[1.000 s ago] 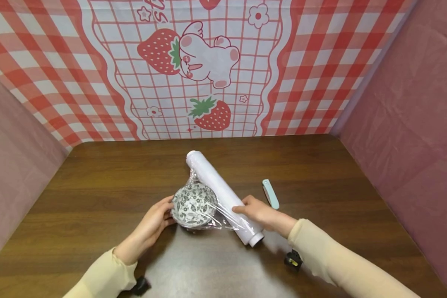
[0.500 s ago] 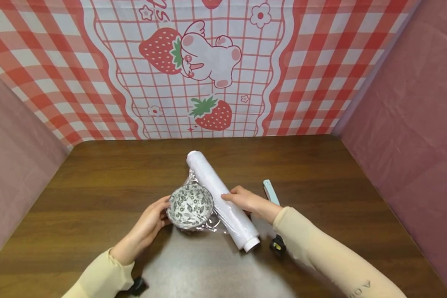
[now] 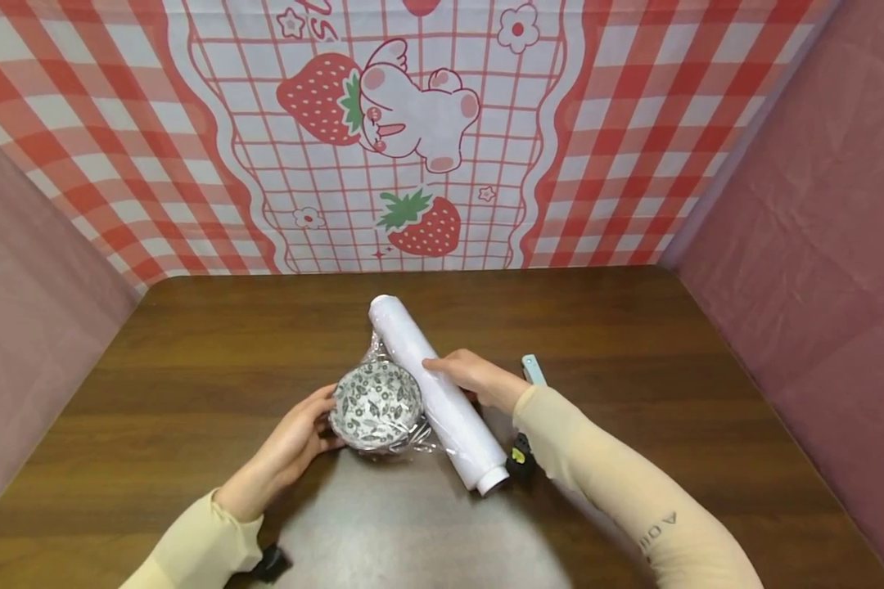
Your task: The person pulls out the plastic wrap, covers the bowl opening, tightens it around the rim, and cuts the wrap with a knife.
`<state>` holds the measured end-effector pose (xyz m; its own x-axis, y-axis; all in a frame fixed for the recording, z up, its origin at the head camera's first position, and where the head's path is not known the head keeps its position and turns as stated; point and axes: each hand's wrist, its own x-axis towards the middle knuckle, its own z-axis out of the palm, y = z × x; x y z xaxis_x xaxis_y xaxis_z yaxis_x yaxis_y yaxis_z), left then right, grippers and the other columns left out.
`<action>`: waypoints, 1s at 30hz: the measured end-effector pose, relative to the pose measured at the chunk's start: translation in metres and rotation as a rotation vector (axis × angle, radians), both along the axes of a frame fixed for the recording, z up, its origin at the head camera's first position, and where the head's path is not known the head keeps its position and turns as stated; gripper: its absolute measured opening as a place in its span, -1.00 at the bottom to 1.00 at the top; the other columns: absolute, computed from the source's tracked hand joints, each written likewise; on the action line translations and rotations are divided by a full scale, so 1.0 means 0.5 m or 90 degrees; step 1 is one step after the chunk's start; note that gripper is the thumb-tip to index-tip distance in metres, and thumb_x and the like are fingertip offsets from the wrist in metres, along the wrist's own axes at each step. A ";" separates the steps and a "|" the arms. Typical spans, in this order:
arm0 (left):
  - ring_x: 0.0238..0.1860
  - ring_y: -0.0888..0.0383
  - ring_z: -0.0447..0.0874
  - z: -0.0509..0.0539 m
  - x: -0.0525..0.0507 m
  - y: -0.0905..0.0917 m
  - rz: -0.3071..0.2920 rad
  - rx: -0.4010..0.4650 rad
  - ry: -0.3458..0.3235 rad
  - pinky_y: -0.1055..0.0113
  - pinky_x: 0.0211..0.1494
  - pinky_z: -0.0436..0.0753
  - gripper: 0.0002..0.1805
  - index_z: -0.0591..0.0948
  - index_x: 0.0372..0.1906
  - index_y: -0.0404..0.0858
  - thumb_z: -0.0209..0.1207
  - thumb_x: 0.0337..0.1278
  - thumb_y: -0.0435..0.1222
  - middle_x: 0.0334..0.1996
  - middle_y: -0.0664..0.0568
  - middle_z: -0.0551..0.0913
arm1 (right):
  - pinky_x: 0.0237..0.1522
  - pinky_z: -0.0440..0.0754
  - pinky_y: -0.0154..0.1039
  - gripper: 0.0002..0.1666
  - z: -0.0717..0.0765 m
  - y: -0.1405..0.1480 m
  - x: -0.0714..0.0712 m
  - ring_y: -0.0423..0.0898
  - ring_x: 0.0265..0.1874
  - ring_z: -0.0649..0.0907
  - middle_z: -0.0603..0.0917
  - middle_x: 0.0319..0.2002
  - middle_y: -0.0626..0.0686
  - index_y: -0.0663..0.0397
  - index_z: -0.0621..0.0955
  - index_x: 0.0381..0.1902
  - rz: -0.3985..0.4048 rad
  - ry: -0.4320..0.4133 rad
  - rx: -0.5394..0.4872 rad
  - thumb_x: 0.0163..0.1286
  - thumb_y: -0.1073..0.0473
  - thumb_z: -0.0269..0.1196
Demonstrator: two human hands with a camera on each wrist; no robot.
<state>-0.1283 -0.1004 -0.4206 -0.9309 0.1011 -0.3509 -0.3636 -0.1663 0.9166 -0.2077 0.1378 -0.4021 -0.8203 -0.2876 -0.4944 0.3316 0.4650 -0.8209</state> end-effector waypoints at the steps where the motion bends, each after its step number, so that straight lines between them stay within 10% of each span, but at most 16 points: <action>1: -0.33 0.20 0.42 0.000 0.000 0.000 -0.001 0.002 -0.002 0.29 -0.30 0.50 -0.54 0.30 0.23 -0.35 -0.20 0.22 -0.36 -0.18 -0.06 0.46 | -0.28 0.54 -0.22 -0.46 0.000 0.001 0.001 -0.12 -0.36 0.56 0.57 -0.33 0.05 0.37 0.47 0.01 0.000 -0.001 -0.014 0.31 0.00 0.05; 14: -0.32 0.20 0.41 0.003 -0.018 0.000 -0.032 -0.002 -0.001 0.29 -0.30 0.50 -0.54 0.29 0.25 -0.33 -0.20 0.25 -0.34 -0.09 -0.10 0.44 | -0.15 0.56 -0.09 -0.39 0.000 0.035 0.008 0.03 -0.08 0.51 0.52 -0.02 0.24 0.47 0.36 0.14 -0.008 -0.033 -0.060 0.34 0.04 0.04; 30: -0.26 0.18 0.40 0.015 -0.030 0.004 -0.064 -0.028 0.015 0.30 -0.28 0.48 -0.53 0.26 0.27 -0.35 -0.19 0.28 -0.33 0.02 -0.20 0.40 | -0.27 0.57 -0.14 -0.51 0.017 0.060 0.031 -0.10 -0.36 0.57 0.59 -0.33 0.07 0.42 0.52 -0.14 -0.077 -0.009 0.025 0.24 0.03 0.13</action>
